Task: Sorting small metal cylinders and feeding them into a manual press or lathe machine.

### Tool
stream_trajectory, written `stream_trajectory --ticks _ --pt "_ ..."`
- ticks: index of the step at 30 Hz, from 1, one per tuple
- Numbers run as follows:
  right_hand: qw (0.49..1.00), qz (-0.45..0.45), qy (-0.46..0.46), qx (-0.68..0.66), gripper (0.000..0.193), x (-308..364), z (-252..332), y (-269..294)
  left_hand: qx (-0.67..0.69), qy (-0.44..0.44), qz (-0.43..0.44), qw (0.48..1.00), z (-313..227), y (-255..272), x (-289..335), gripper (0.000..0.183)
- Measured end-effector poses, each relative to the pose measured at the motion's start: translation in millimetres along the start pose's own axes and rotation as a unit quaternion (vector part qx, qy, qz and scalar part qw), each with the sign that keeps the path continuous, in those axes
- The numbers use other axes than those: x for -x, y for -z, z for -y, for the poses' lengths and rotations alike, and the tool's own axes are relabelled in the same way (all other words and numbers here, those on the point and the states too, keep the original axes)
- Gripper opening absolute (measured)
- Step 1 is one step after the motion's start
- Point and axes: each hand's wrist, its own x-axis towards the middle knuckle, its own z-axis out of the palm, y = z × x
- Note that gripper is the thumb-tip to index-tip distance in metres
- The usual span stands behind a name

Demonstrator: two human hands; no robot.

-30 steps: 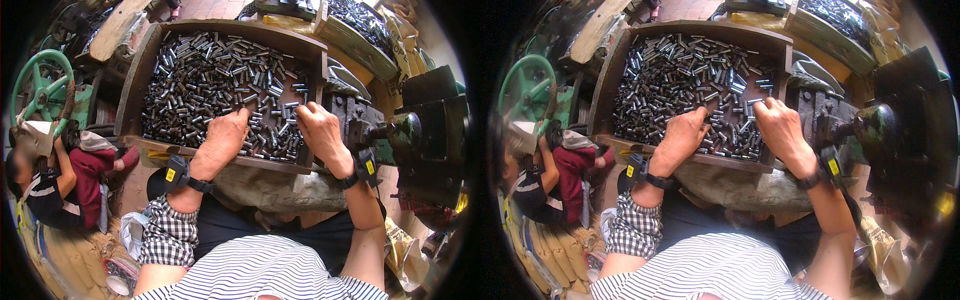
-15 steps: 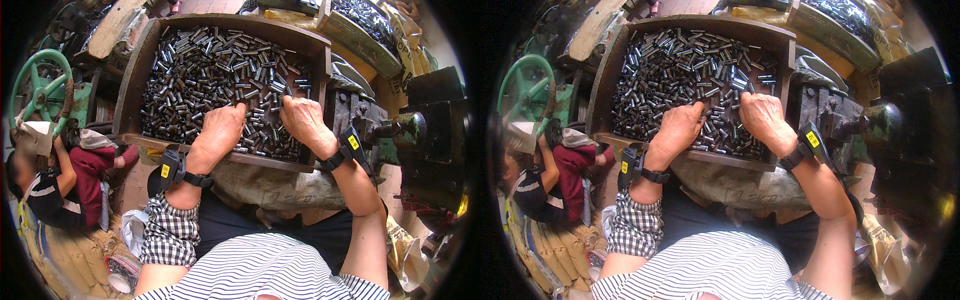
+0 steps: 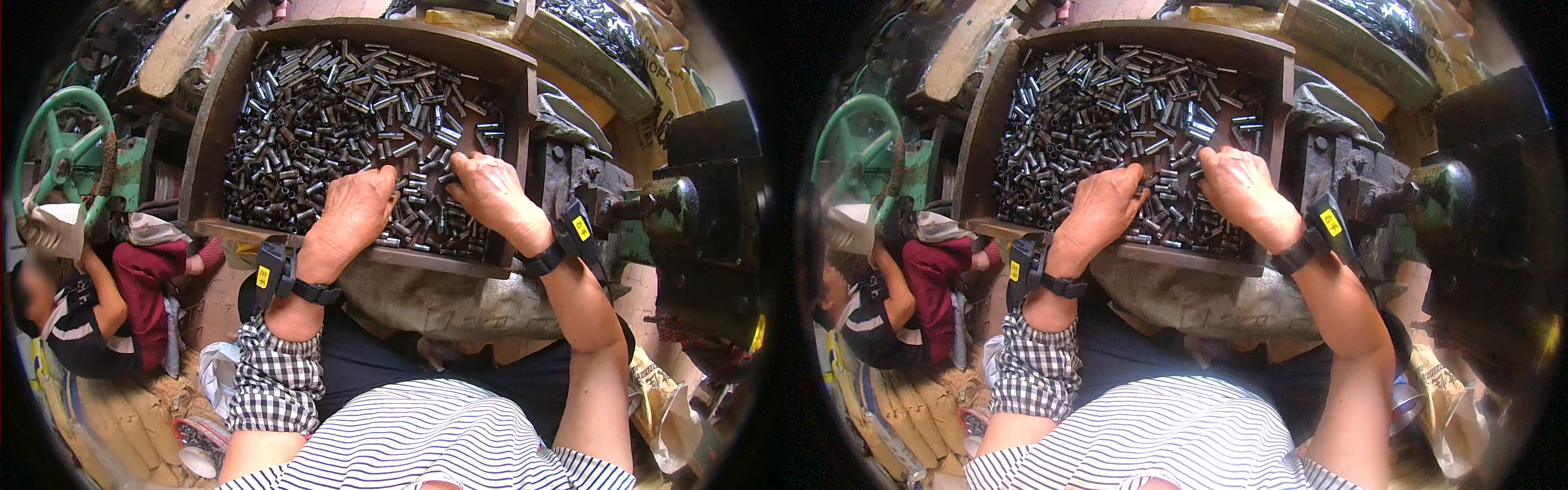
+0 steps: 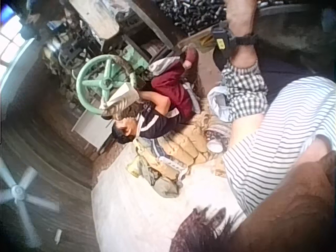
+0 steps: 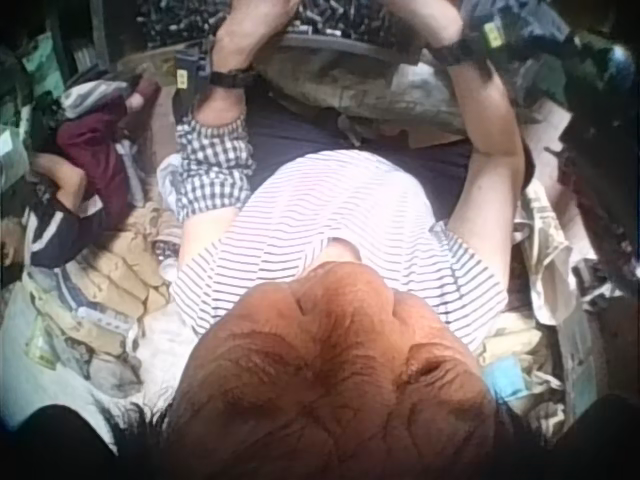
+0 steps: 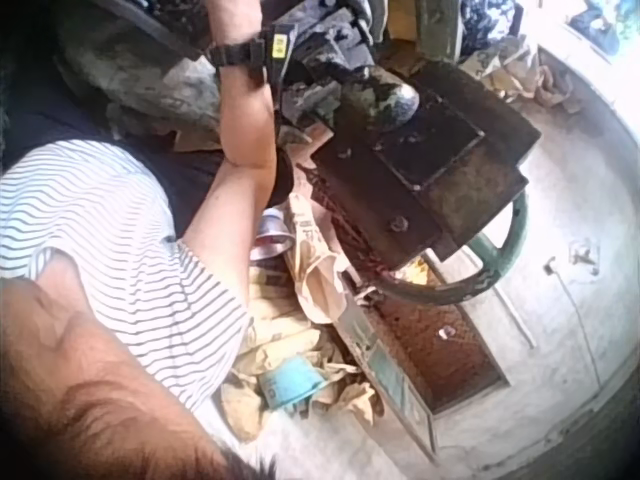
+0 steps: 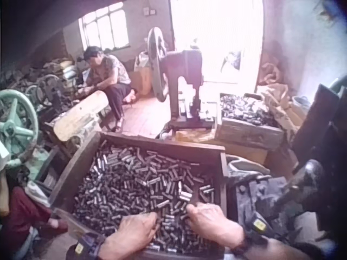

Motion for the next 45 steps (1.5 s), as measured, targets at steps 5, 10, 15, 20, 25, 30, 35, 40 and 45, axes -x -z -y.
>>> stream_trajectory --ticks 5,10,15,20,25,30,35,40,45 --pt "0.999 -0.021 0.010 0.039 0.019 5 6 -2 -0.023 -0.030 -0.002 0.999 4 -2 3 0.017" --pt "0.998 -0.058 0.011 -0.014 0.020 12 0 0 0.006 -0.006 -0.017 1.000 -5 -1 3 0.015" --pt "0.952 -0.157 -0.020 -0.263 0.014 30 3 1 0.139 -0.055 -0.085 0.985 -16 -1 2 0.016" --pt "0.709 -0.101 -0.175 -0.676 0.007 74 13 7 0.553 0.064 0.068 0.828 -33 -7 4 0.019" --pt "0.606 -0.117 -0.188 -0.764 0.012 93 11 6 0.708 0.104 0.139 0.684 -54 -16 3 0.018" --pt "0.663 -0.113 -0.167 -0.721 0.014 98 4 10 0.747 0.090 0.150 0.641 -62 -20 -1 0.020" --pt "0.682 -0.134 -0.151 -0.703 0.014 97 3 13 0.748 0.108 0.137 0.640 -66 -23 -2 0.020" --pt "0.833 -0.200 -0.091 -0.508 0.013 95 9 12 0.782 0.112 0.133 0.599 -69 -23 -3 0.018" --pt "0.958 -0.243 0.059 -0.142 0.017 94 5 15 0.706 0.131 0.174 0.674 -72 -19 0 0.016"
